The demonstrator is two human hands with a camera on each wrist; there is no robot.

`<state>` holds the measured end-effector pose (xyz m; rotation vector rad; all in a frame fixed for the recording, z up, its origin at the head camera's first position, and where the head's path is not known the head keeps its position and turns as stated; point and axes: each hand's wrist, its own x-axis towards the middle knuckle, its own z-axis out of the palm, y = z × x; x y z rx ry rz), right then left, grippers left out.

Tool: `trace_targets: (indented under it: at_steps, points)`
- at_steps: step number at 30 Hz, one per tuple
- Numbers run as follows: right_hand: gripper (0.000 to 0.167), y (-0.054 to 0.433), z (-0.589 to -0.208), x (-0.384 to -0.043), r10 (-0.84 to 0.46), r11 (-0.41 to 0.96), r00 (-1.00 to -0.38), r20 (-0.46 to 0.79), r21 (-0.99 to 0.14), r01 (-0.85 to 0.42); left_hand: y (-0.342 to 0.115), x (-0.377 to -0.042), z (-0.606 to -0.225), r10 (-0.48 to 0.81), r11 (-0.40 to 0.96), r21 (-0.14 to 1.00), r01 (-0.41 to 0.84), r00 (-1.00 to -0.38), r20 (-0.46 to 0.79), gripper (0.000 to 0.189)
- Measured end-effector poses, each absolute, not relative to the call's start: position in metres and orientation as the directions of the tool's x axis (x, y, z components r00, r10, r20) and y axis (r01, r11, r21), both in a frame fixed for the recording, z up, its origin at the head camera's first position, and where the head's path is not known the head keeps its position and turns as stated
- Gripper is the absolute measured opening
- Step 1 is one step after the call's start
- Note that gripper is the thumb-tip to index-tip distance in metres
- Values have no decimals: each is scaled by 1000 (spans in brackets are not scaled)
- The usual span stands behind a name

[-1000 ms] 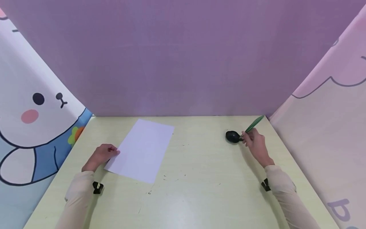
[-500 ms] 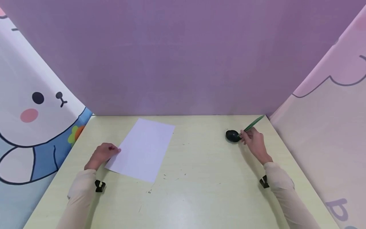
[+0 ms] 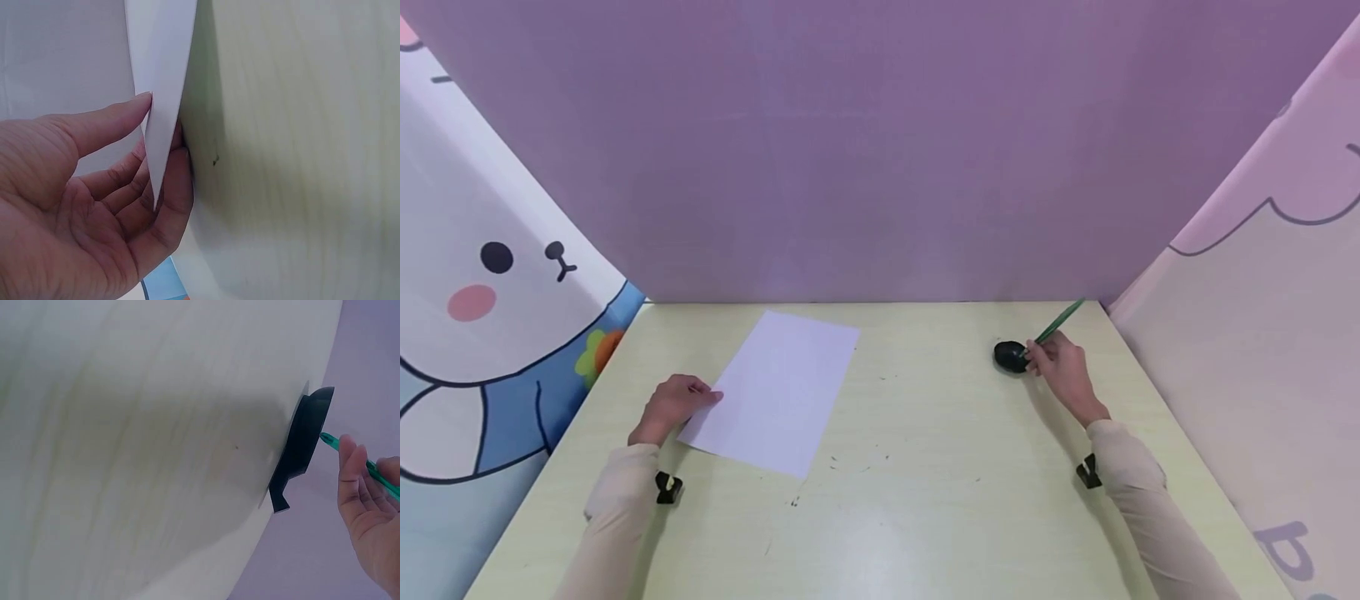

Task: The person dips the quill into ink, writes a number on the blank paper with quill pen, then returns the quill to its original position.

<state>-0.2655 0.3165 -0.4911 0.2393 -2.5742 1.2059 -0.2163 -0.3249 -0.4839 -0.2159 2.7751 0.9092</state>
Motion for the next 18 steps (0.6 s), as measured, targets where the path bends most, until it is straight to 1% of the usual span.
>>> trace_targets:
  at_steps: [9,18]
  points:
    - [19,314,-493,-269,-28,632,-953,302,-733,-251,-323,-214,-483,-83,789,574,-219,-964,-254,43]
    - [21,315,-494,-268,-36,659,-967,254,-721,-214,-319,-212,-480,-80,790,575,-214,-965,-249,41]
